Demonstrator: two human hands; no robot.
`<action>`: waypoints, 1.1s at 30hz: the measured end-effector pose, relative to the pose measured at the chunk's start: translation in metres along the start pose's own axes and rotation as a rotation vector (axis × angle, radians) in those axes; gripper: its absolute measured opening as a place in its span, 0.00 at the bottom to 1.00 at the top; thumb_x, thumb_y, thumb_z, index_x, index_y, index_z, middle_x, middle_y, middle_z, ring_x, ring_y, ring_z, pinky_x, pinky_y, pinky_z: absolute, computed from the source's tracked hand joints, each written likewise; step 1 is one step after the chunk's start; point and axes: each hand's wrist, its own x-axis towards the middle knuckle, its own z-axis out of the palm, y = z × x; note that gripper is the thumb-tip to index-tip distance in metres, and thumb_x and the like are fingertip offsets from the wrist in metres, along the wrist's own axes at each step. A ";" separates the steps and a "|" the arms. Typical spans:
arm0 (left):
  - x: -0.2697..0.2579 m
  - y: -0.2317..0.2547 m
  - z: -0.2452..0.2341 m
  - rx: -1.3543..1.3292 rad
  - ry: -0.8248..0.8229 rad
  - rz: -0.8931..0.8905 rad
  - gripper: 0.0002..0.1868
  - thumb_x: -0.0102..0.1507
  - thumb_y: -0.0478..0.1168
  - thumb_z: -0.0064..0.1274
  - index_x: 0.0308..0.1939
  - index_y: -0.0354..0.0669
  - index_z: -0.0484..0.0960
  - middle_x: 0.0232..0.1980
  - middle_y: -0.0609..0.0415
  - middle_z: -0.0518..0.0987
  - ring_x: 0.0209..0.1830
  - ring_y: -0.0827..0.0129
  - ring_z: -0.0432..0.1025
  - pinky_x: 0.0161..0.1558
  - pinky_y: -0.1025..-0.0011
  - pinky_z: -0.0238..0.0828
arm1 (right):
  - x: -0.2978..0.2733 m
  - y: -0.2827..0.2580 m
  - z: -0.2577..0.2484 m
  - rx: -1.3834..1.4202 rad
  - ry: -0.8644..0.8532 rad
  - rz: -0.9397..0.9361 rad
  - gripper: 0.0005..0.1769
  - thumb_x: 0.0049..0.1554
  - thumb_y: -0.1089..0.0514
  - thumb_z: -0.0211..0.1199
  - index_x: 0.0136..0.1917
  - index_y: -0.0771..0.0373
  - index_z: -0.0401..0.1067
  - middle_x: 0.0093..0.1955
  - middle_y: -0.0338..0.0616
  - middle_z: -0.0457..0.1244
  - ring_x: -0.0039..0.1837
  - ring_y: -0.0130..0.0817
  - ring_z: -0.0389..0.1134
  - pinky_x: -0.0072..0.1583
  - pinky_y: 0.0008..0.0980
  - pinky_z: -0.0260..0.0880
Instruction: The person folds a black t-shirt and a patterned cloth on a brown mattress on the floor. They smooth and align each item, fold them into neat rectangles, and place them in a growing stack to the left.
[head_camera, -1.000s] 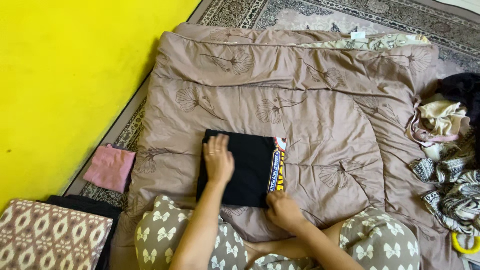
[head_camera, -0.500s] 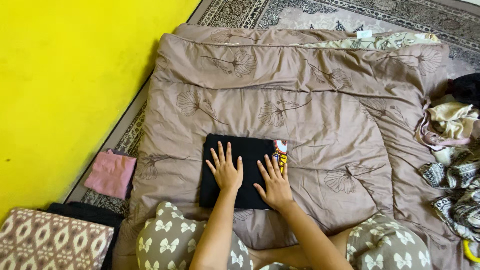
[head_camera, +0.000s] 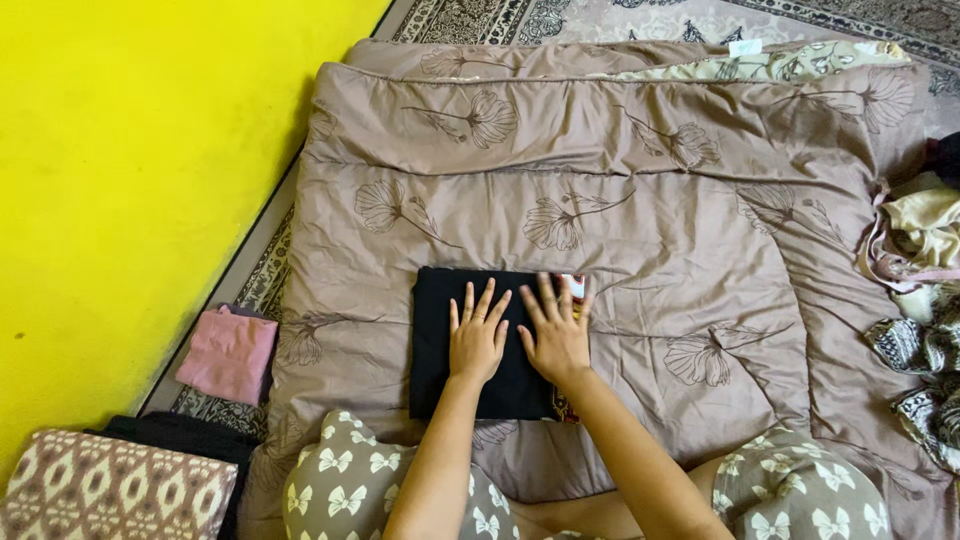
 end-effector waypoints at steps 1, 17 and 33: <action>0.000 0.001 0.000 0.001 -0.015 -0.034 0.31 0.69 0.50 0.45 0.77 0.65 0.63 0.84 0.59 0.53 0.84 0.51 0.42 0.76 0.41 0.33 | -0.001 -0.001 0.000 -0.011 0.076 -0.082 0.38 0.59 0.42 0.54 0.80 0.43 0.54 0.85 0.43 0.45 0.85 0.51 0.40 0.78 0.61 0.37; 0.019 -0.028 -0.013 0.092 0.060 -0.424 0.36 0.65 0.55 0.46 0.77 0.56 0.60 0.84 0.57 0.49 0.84 0.53 0.39 0.75 0.38 0.27 | 0.007 0.011 0.017 0.102 0.028 0.238 0.44 0.59 0.37 0.52 0.80 0.62 0.50 0.84 0.49 0.43 0.84 0.51 0.39 0.77 0.62 0.32; -0.013 0.019 -0.007 0.054 -0.043 -0.191 0.44 0.65 0.60 0.48 0.80 0.49 0.51 0.84 0.51 0.43 0.84 0.47 0.34 0.76 0.36 0.27 | -0.065 -0.002 0.017 0.256 0.174 0.124 0.38 0.59 0.54 0.58 0.79 0.60 0.54 0.85 0.57 0.41 0.85 0.58 0.39 0.79 0.58 0.40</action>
